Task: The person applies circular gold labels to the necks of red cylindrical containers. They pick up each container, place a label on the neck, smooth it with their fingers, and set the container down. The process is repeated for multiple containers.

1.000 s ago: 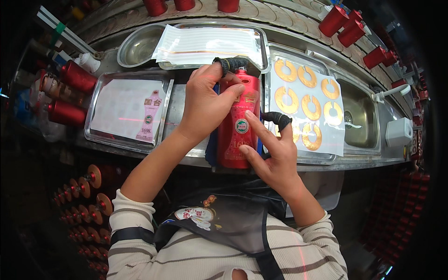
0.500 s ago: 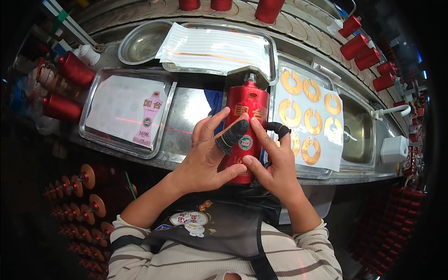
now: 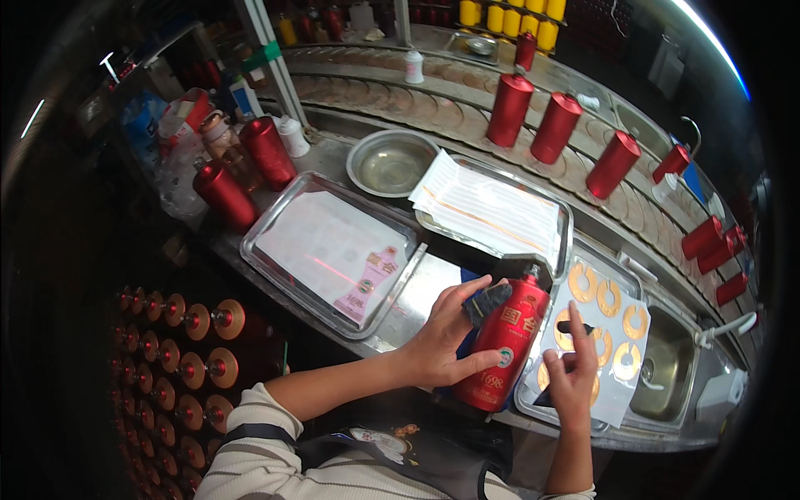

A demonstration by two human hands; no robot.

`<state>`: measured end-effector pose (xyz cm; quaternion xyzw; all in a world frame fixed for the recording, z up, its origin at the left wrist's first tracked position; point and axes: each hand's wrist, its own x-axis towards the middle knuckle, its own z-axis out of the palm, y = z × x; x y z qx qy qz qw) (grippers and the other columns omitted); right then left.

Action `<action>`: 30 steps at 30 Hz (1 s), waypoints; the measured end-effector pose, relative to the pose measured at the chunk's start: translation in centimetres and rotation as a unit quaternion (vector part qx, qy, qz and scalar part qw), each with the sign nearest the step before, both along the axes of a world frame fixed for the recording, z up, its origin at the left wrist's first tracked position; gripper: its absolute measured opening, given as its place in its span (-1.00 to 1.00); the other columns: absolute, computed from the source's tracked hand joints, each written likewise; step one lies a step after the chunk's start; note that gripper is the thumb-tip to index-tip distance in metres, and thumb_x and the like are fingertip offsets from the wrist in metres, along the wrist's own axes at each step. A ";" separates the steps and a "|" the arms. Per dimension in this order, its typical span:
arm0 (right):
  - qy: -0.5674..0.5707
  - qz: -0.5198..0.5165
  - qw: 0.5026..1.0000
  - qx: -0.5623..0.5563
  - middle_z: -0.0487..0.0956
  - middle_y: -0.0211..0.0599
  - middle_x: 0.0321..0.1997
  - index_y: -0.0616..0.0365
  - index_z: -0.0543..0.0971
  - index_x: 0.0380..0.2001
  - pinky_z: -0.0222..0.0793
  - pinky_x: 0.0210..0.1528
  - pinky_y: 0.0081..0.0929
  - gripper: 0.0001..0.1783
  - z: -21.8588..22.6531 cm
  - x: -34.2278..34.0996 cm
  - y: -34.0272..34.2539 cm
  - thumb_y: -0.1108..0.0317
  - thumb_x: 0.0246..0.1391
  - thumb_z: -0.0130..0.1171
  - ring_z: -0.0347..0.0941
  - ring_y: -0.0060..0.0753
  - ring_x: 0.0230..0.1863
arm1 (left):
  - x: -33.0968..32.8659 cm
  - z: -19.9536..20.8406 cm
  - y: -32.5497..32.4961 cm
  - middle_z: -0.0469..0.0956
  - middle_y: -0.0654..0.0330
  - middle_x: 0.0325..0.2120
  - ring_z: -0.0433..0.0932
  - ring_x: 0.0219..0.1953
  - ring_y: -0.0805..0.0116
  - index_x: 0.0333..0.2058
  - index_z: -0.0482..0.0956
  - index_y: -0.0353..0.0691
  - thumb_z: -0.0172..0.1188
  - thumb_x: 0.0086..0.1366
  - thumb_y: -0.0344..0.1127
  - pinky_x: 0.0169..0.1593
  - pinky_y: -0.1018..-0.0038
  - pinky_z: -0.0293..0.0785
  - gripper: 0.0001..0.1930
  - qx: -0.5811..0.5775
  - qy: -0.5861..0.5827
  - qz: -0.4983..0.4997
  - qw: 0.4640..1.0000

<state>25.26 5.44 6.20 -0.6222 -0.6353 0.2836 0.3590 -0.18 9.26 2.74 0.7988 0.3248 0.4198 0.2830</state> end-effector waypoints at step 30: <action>-0.194 -0.160 0.920 0.302 0.52 0.06 0.10 0.13 0.32 0.34 0.31 0.18 -0.20 -0.26 -2.1 18.6 35.8 0.24 0.10 0.27 0.46 -0.03 0.12 | 24.3 0.6 42.9 0.34 -0.21 -0.07 0.41 0.02 -0.27 -0.01 0.30 -0.24 0.51 -0.30 -0.21 0.11 0.08 0.41 -0.18 0.034 -0.097 0.167 0.980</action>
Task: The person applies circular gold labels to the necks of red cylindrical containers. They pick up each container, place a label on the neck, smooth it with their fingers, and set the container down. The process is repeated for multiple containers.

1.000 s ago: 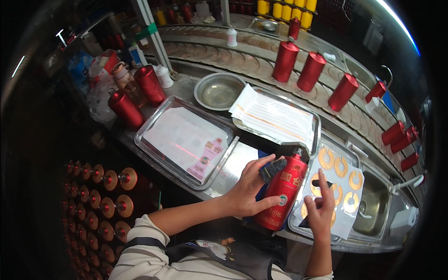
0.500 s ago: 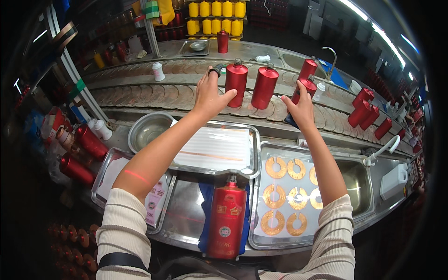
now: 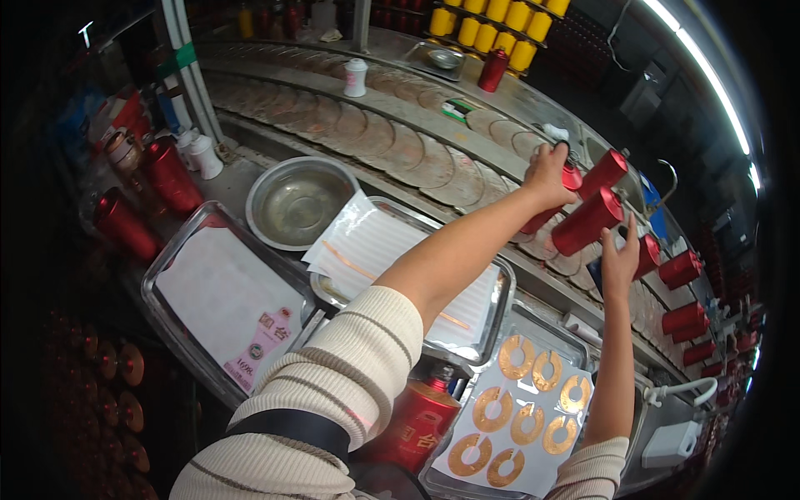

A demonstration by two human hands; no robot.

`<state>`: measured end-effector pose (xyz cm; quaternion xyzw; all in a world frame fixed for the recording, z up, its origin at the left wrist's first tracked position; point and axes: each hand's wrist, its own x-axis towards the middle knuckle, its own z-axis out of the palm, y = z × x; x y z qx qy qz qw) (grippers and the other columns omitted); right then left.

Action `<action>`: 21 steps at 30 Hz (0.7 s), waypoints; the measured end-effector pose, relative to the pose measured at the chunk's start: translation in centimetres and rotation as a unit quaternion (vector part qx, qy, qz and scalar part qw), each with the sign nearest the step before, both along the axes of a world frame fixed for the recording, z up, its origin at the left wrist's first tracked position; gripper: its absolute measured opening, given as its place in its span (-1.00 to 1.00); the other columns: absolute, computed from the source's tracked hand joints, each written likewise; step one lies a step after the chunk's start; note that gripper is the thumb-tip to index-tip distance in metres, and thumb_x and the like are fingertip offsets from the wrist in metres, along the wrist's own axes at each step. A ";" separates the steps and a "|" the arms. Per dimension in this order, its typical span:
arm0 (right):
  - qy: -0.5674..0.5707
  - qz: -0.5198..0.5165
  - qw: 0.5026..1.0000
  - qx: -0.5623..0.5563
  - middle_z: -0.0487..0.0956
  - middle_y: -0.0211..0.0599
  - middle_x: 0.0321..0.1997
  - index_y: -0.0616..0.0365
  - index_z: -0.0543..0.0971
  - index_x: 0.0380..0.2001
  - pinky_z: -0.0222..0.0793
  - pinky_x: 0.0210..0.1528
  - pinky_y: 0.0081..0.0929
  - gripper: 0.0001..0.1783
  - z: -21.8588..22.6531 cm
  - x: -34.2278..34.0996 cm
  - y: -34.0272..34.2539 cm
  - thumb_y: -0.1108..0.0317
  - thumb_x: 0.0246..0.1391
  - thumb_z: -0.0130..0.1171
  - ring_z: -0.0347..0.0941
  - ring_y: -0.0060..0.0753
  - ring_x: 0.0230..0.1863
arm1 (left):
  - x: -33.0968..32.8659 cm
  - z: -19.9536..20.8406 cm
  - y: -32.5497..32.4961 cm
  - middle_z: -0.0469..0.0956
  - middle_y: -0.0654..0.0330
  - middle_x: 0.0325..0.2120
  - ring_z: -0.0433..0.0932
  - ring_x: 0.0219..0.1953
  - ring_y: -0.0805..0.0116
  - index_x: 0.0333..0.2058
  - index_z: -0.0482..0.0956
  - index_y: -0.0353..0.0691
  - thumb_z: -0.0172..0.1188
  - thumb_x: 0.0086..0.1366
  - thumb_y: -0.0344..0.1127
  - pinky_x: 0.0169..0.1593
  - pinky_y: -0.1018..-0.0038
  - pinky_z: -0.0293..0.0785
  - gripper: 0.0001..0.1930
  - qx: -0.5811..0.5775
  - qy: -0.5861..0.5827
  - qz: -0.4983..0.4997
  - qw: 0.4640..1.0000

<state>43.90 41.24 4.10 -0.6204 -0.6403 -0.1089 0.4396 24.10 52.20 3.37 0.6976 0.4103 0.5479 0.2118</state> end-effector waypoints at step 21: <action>0.393 -0.024 0.899 -0.193 0.46 -0.16 0.12 0.19 0.31 0.34 0.33 0.08 -0.58 -0.39 -1.5 -3.8 -34.2 0.54 0.20 0.05 0.40 -0.45 0.07 | -54.3 -0.2 -11.4 0.41 -0.26 0.00 0.45 0.04 -0.19 0.01 0.37 -0.33 0.59 -0.30 0.13 0.10 0.10 0.44 -0.04 -0.043 0.159 0.465 0.870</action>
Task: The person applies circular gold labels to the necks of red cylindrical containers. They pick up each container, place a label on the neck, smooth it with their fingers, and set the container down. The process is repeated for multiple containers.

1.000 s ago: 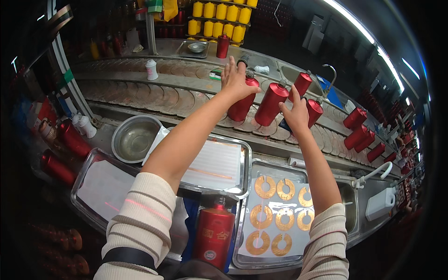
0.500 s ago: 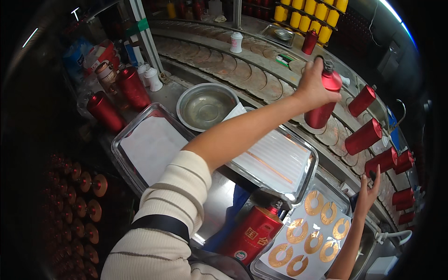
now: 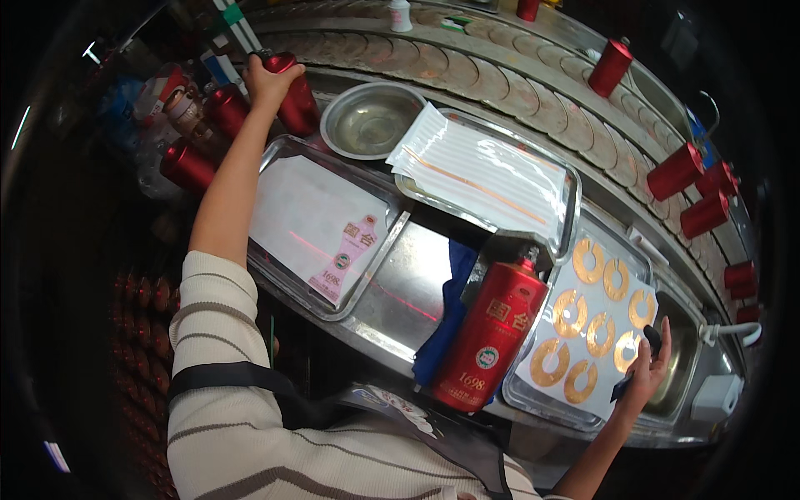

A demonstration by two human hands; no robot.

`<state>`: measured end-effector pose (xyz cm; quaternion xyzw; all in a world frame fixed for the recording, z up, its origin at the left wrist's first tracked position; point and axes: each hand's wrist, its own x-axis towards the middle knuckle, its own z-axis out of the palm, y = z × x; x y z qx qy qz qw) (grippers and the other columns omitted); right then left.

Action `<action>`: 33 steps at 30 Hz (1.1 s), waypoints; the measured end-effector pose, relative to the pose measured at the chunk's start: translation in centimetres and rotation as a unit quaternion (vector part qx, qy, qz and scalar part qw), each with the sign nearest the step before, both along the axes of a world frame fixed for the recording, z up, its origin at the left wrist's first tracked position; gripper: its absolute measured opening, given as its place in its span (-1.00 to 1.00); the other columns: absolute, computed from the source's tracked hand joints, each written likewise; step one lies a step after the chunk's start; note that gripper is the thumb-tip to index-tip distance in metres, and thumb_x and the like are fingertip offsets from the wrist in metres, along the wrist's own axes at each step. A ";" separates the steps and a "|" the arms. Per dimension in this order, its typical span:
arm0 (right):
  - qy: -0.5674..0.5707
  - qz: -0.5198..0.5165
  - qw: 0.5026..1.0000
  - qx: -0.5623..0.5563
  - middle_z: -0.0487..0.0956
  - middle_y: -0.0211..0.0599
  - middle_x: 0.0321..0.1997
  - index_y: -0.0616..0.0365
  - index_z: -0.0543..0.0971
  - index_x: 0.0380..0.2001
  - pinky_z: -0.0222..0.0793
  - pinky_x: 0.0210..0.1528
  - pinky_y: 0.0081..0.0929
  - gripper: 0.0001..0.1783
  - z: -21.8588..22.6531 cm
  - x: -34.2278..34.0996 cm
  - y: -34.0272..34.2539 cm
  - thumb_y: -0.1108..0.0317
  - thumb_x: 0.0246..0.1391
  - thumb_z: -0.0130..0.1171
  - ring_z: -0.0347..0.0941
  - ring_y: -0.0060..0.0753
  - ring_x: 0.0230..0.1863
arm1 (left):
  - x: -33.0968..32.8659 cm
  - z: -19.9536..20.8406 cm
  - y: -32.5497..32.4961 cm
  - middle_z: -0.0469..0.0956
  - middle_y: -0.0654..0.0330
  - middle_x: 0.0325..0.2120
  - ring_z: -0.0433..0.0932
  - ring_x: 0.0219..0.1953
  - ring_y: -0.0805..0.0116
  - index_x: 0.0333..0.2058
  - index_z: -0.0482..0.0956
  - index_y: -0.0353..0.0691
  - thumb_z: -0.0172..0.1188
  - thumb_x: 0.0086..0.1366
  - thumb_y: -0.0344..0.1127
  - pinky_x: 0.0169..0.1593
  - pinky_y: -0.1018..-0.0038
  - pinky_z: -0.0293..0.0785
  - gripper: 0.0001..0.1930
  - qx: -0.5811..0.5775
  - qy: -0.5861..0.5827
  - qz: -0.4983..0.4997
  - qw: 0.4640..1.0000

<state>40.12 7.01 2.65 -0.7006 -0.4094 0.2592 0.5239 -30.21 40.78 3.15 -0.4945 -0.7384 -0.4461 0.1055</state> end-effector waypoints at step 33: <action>0.111 0.182 0.977 0.006 0.43 -0.19 0.00 0.18 0.51 0.09 0.41 -0.37 -0.74 -0.52 1.2 -18.9 3.8 0.29 0.11 0.33 0.46 -0.72 -0.48 | 31.9 -1.8 -34.4 0.14 -0.25 0.30 0.17 0.36 -0.10 0.38 -0.13 -0.30 0.40 0.16 -0.12 0.36 0.14 0.14 0.02 -0.199 -0.312 -0.557 0.744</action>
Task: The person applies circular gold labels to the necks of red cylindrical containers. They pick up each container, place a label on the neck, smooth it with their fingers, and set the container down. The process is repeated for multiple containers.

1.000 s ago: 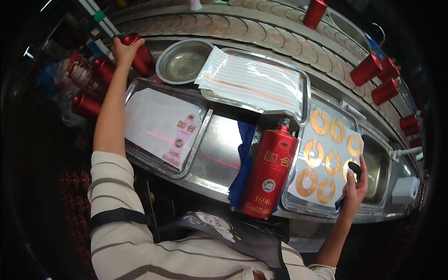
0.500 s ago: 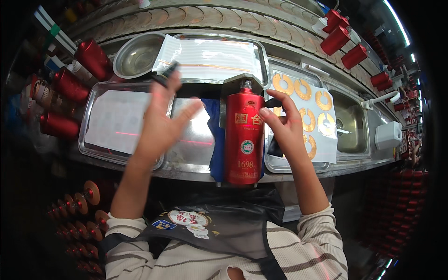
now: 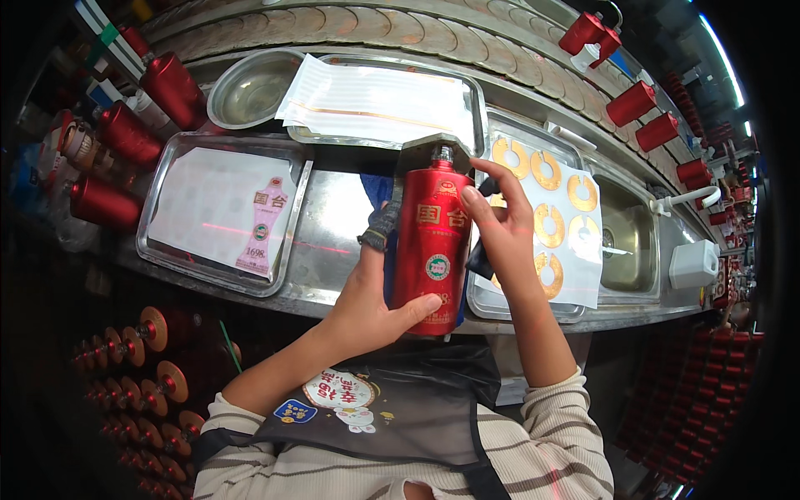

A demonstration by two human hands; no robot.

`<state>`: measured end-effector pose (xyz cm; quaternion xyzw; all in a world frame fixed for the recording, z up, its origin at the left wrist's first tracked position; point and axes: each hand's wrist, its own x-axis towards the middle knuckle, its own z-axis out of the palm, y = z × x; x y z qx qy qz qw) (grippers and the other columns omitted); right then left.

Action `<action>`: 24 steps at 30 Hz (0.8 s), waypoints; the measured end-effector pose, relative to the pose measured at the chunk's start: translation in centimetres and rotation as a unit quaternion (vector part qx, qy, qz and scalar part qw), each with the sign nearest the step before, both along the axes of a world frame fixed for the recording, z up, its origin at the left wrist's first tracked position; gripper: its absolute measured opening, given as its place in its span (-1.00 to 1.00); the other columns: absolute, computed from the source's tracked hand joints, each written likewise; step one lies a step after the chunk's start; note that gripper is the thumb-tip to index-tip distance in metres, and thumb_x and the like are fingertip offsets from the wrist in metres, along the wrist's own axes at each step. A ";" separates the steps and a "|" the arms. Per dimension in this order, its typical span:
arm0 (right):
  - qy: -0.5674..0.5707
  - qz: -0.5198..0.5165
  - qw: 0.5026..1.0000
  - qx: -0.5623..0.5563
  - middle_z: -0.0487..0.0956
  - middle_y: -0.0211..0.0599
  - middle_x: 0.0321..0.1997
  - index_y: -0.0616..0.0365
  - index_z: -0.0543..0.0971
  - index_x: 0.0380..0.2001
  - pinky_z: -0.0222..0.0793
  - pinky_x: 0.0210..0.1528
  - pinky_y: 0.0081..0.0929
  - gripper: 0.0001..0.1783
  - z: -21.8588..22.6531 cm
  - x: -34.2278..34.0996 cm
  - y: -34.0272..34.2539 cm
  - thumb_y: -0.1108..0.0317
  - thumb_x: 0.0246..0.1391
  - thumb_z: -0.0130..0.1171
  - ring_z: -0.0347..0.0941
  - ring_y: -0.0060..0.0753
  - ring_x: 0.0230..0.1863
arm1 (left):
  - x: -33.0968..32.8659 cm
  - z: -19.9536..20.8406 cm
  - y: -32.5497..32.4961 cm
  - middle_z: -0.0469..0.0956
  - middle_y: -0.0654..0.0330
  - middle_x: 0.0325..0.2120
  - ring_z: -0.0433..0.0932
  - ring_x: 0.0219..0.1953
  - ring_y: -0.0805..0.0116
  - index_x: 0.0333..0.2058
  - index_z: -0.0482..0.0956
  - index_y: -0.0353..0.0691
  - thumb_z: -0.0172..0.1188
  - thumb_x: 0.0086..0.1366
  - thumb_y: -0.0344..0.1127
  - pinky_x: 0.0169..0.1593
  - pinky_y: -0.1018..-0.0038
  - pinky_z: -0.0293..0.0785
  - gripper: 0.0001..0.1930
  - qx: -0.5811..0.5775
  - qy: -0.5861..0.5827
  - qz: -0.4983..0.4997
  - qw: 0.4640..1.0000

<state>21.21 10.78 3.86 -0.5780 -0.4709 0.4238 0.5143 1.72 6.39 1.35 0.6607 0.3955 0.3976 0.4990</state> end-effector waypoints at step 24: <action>-0.284 0.135 0.949 0.030 0.45 -0.28 -0.40 -0.15 0.47 0.28 0.16 -0.28 -0.51 -0.37 1.1 2.2 -3.9 0.08 0.12 0.27 0.08 -0.39 -0.35 | -1.9 -1.5 1.9 0.00 0.13 0.46 -0.15 0.51 0.14 0.43 -0.09 -0.16 0.08 0.40 -0.28 0.49 0.23 -0.31 -0.26 0.098 -0.054 -0.139 0.984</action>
